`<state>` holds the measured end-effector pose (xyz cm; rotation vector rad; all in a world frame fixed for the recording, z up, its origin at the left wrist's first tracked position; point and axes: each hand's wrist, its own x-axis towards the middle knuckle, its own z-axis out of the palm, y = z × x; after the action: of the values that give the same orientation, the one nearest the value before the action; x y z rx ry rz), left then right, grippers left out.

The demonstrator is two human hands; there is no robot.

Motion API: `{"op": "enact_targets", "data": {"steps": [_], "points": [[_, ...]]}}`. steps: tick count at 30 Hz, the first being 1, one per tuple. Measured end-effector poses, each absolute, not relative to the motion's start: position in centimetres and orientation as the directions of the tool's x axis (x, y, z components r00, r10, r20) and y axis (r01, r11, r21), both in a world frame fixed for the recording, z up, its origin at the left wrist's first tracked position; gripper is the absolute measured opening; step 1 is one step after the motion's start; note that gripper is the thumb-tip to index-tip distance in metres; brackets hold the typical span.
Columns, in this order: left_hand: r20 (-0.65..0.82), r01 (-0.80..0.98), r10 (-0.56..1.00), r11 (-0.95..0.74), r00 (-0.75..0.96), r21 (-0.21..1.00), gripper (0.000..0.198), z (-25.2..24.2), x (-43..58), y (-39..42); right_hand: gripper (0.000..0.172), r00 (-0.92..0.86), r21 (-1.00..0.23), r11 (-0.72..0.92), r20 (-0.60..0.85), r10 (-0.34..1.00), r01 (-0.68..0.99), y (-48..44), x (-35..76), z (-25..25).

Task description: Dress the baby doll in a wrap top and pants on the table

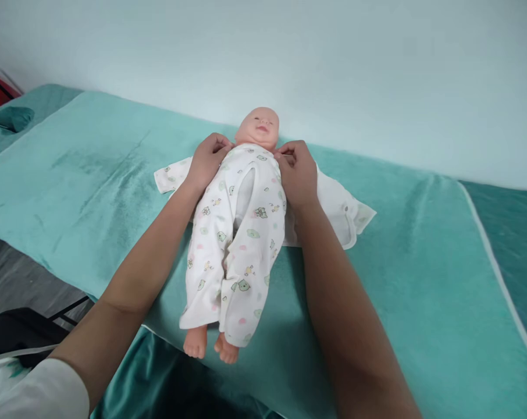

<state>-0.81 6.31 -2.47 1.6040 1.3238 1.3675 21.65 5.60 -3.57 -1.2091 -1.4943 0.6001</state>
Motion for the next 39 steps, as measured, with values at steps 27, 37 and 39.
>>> {"op": "enact_targets", "data": {"steps": [27, 37, 39], "points": [[0.304, 0.197, 0.939, -0.333, 0.162, 0.922, 0.034, -6.8, -5.8, -26.7, 0.033, 0.049, -0.838, 0.419, 0.463, 0.885, 0.35, -28.3, 16.7, -6.4], [0.304, 0.225, 0.953, -0.299, 0.013, 0.927, 0.015, -7.2, -4.2, -26.9, 0.027, -0.21, -0.422, 0.408, 0.441, 0.873, 0.81, -28.2, 14.5, -2.0], [0.307, 0.157, 0.952, -0.301, -0.014, 0.94, 0.019, -6.8, -4.1, -27.2, 0.025, -0.223, -0.462, 0.419, 0.42, 0.88, 0.782, -28.3, 13.7, -1.7]]}}
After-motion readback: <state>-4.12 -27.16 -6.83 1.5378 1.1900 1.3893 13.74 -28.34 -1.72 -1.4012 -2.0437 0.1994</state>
